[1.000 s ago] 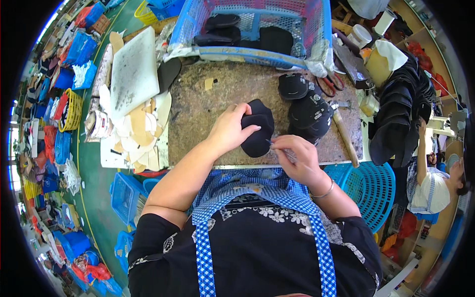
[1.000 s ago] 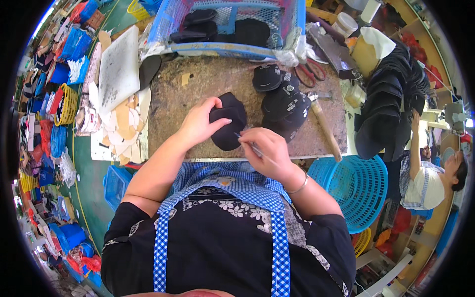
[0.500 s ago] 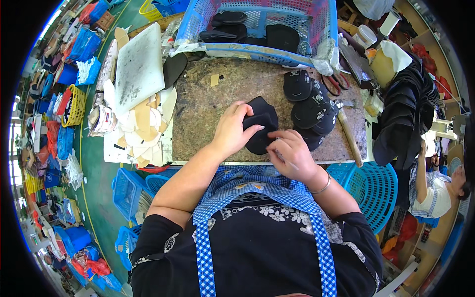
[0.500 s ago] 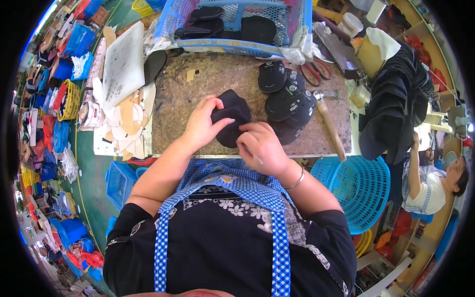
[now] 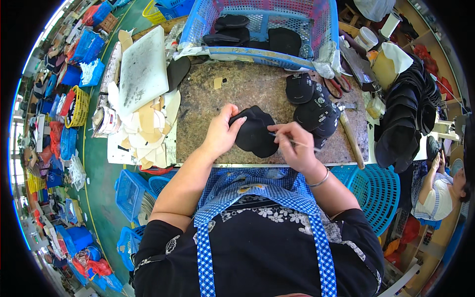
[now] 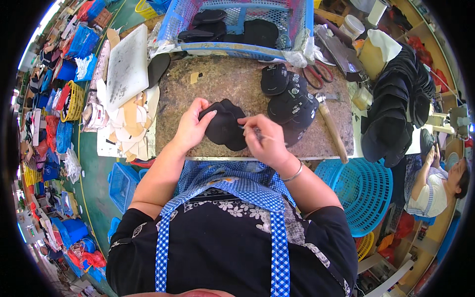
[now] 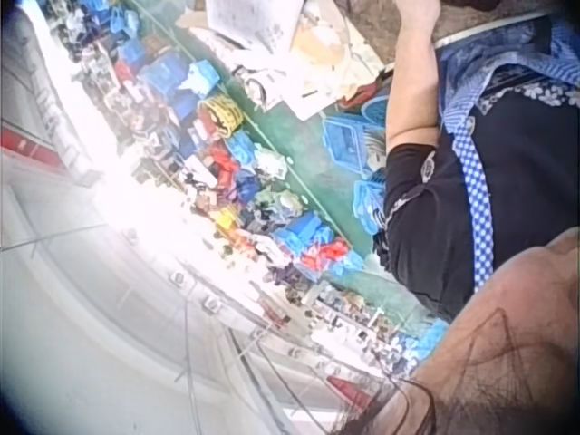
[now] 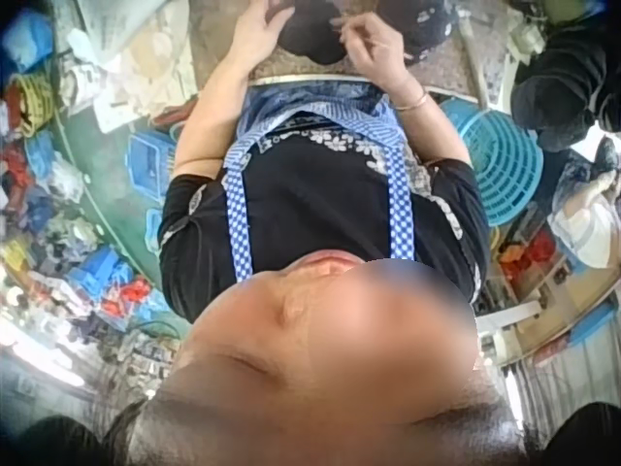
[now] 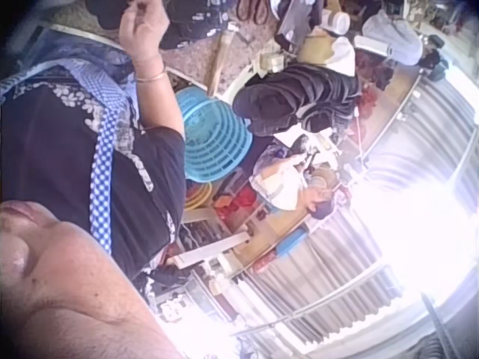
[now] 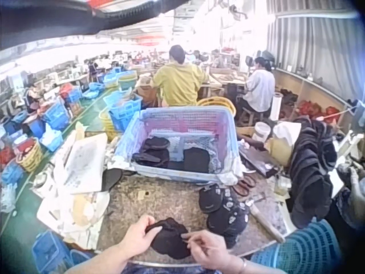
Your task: Inspecting and sorting black shoe components at a factory workbench.
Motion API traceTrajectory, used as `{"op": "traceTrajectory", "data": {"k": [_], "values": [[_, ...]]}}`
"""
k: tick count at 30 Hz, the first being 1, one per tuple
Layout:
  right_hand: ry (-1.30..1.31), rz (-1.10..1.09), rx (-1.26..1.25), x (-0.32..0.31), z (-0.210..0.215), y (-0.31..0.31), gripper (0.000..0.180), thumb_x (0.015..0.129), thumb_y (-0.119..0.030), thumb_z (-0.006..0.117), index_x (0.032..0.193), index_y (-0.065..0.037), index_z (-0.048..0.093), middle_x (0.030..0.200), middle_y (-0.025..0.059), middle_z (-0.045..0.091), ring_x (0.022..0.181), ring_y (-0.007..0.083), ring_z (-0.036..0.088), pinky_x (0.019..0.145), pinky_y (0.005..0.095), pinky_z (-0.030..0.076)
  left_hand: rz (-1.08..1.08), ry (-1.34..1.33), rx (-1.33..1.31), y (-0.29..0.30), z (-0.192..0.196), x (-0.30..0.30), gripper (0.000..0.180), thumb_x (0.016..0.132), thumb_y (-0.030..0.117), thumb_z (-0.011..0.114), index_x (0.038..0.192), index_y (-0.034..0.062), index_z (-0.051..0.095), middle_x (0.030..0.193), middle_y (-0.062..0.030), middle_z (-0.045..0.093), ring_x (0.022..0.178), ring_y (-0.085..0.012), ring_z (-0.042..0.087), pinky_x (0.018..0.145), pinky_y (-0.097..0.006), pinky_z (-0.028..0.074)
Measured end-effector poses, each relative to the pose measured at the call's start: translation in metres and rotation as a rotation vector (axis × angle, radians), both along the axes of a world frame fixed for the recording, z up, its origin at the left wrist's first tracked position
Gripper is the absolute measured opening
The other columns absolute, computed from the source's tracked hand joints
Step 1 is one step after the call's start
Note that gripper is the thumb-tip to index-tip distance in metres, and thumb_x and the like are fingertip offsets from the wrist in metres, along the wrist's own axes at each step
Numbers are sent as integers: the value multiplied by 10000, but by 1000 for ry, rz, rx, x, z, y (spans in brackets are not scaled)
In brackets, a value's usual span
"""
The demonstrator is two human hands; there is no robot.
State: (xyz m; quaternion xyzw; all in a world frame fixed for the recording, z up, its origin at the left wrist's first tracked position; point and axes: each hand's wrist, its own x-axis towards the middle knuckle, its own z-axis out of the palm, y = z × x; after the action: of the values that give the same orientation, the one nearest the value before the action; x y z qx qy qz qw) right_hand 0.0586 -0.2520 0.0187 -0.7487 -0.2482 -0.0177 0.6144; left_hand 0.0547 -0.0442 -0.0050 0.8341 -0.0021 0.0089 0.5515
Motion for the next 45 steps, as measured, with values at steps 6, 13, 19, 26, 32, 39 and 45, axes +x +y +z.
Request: {"op": "traceTrajectory", "data": {"k": [6,13,19,26,32,39,45], "values": [[-306,97,-310,1,1,2,137,654,34,583,757,1,499,815,188,577,751,325,577,643,350,475,-65,37,-131,7,-8,5,149,819,58,554,877,57,417,762,-30,516,711,-93,477,657,-233,402],[-332,106,-322,-2,6,0,119,651,39,577,732,5,497,800,179,569,739,306,578,634,338,475,-63,19,-141,6,-5,1,145,829,35,547,890,69,420,797,8,516,724,-51,465,640,-190,389],[24,118,-64,-11,11,-12,87,697,37,571,758,4,519,743,142,569,697,277,584,615,311,475,311,-7,-300,32,20,5,200,806,34,582,944,52,438,886,-57,555,844,-120,541,758,-246,437],[-475,177,-485,-5,1,-6,129,671,-43,604,781,-20,540,776,143,590,784,295,582,703,372,450,-67,-382,603,-18,25,-9,482,632,161,715,1037,33,486,936,-126,554,872,-298,518,765,-368,419],[-441,122,-466,-9,1,-4,105,657,-28,597,741,-21,534,762,152,590,780,296,580,690,371,444,-104,-319,570,-27,12,-11,435,640,115,697,1018,36,496,895,-118,546,856,-298,520,753,-372,423],[145,77,93,-6,29,-37,115,835,9,480,881,11,586,807,68,619,788,133,579,709,257,464,152,-447,543,3,31,4,411,661,75,678,1029,43,499,944,-132,525,860,-292,522,753,-371,427],[-353,-758,-463,13,6,-86,147,869,-26,439,984,24,515,958,148,556,876,244,550,755,311,431,-59,-531,543,-43,40,14,495,674,247,704,1066,38,485,1135,-160,485,1055,-332,465,907,-398,382]]}}
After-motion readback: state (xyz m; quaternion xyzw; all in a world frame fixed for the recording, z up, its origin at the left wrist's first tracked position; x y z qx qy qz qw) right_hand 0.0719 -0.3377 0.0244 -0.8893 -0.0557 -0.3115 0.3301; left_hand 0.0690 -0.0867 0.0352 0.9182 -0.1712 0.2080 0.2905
